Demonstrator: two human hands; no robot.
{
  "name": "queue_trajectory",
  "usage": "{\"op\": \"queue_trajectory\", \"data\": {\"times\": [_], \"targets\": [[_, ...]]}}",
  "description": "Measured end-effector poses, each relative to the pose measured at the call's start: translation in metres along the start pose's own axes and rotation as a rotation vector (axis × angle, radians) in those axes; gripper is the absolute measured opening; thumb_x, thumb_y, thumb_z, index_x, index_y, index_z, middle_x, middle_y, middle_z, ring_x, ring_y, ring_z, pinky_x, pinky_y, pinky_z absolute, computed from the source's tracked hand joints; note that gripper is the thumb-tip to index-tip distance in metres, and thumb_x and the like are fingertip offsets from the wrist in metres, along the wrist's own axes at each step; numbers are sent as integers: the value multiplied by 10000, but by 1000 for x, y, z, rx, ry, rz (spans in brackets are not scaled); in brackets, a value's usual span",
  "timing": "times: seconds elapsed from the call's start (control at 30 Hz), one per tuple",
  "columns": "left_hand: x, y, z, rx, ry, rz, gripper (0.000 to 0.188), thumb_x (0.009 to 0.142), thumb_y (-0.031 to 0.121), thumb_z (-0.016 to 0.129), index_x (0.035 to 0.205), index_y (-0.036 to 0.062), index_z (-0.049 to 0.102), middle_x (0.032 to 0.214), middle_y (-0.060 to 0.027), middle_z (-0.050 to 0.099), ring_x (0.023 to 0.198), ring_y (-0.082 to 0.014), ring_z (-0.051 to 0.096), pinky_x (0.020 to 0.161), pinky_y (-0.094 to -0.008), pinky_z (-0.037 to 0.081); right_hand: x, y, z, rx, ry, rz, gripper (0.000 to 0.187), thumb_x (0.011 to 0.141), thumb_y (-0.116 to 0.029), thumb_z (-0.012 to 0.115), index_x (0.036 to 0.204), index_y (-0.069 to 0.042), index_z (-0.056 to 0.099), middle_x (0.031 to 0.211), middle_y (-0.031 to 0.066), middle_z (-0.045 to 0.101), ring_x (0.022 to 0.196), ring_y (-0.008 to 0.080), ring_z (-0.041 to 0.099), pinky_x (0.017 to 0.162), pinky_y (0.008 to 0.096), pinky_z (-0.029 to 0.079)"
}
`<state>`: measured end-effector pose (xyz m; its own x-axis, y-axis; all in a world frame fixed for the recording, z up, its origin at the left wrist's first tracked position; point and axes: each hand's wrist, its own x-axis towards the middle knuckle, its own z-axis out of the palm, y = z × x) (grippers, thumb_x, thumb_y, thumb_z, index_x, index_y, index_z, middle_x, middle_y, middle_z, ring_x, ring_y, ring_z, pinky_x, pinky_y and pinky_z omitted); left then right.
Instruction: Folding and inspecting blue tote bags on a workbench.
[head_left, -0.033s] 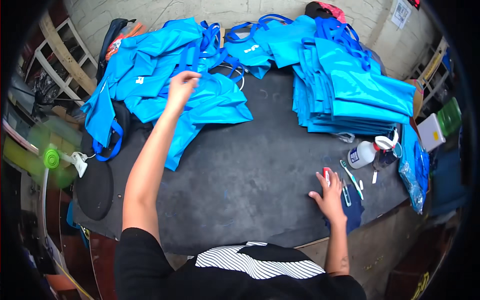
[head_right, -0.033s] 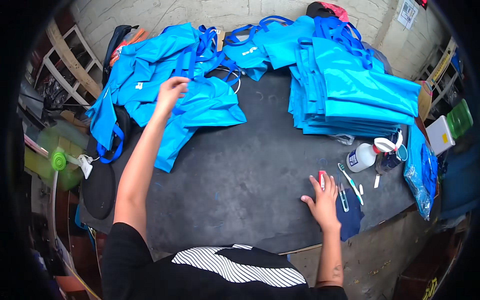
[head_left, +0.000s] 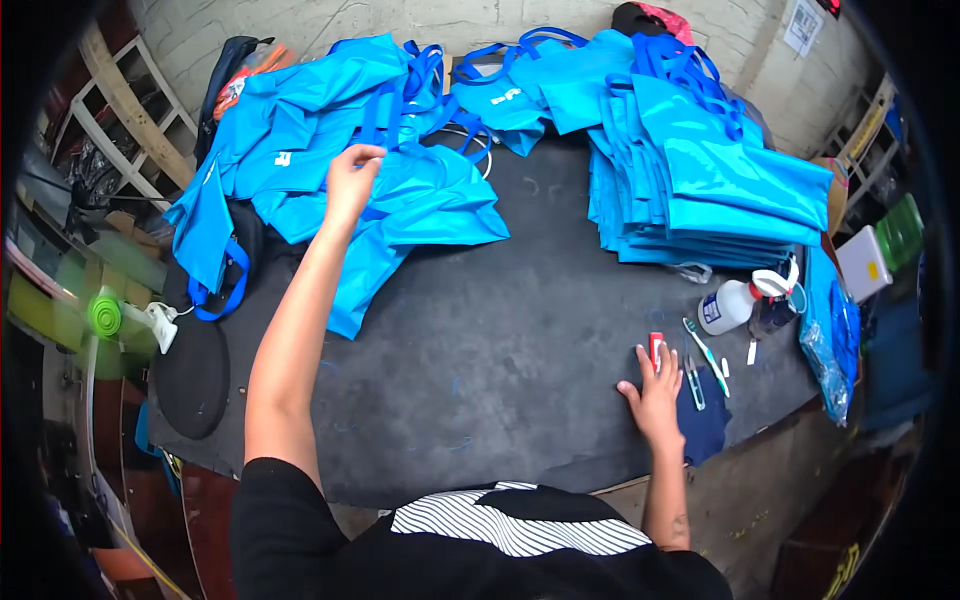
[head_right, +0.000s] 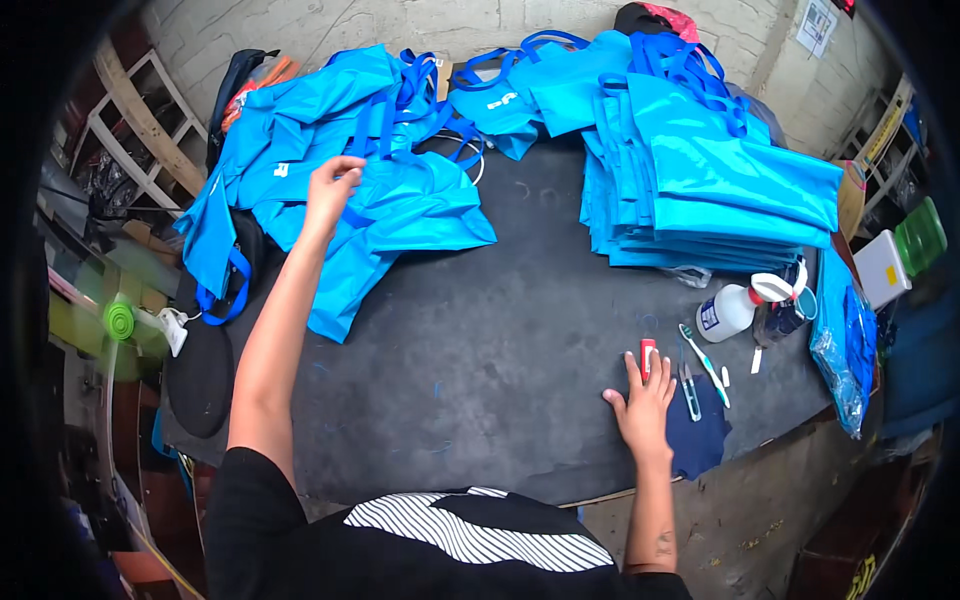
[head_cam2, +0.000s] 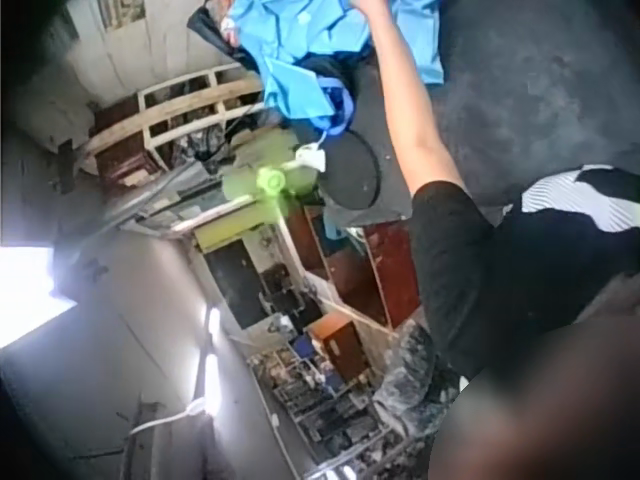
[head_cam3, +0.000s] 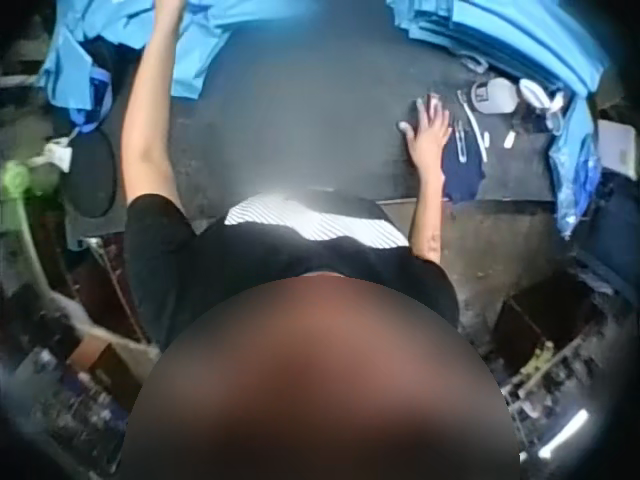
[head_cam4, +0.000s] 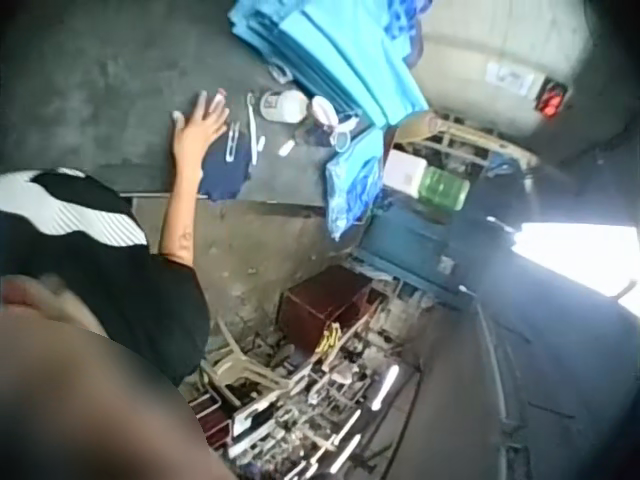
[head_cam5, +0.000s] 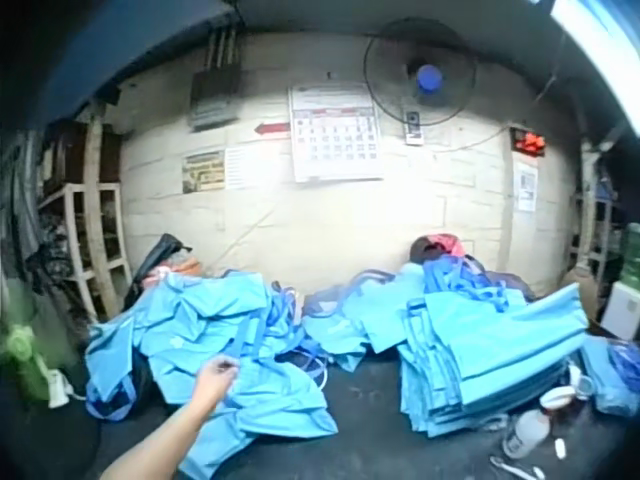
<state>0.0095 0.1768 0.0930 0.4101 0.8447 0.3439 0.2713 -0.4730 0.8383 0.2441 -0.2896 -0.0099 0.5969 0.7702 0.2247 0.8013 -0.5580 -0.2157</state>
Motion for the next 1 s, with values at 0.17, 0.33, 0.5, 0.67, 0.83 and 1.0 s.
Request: {"op": "queue_trajectory", "data": {"times": [0.17,0.33,0.5,0.67,0.83,1.0], "targets": [[-72,-5,13,817,38,289,365,751,308,736,1001,51,666,892,-159,637,858,-310,626,751,-389,508,-14,8,42,63,207,59,435,849,-204,633,1244,-62,522,1340,196,415,1329,410,285,1104,517,200],[-123,34,49,637,-95,543,162,778,188,660,880,64,639,765,-155,604,678,-350,604,609,-452,488,-20,5,42,-10,228,115,354,840,-159,616,1178,-76,551,1134,141,503,1081,353,453,893,475,341],[-265,105,75,477,-905,518,325,818,275,648,1062,63,612,849,-148,589,815,-329,613,700,-433,485,-20,7,42,131,363,131,331,847,-163,605,1157,-61,552,1059,141,528,995,322,503,853,396,355],[-272,84,43,55,-772,321,451,812,273,684,1199,67,580,1108,-156,596,998,-338,582,878,-414,457,-17,10,44,100,347,123,367,857,-236,607,1181,-77,544,1084,129,521,1017,314,493,855,406,348],[-235,2,11,757,-130,58,520,762,267,726,1225,95,564,1169,-193,536,1085,-398,513,889,-460,442,-14,15,45,89,348,138,358,862,-268,611,1172,-97,558,1085,124,516,1015,311,488,859,407,346],[-222,-81,-18,550,54,-236,748,716,366,763,1338,79,462,1181,-233,501,1036,-371,539,874,-462,451,-10,7,25,464,371,199,276,932,-305,537,990,-62,653,1006,120,559,988,306,510,860,397,358]]}}
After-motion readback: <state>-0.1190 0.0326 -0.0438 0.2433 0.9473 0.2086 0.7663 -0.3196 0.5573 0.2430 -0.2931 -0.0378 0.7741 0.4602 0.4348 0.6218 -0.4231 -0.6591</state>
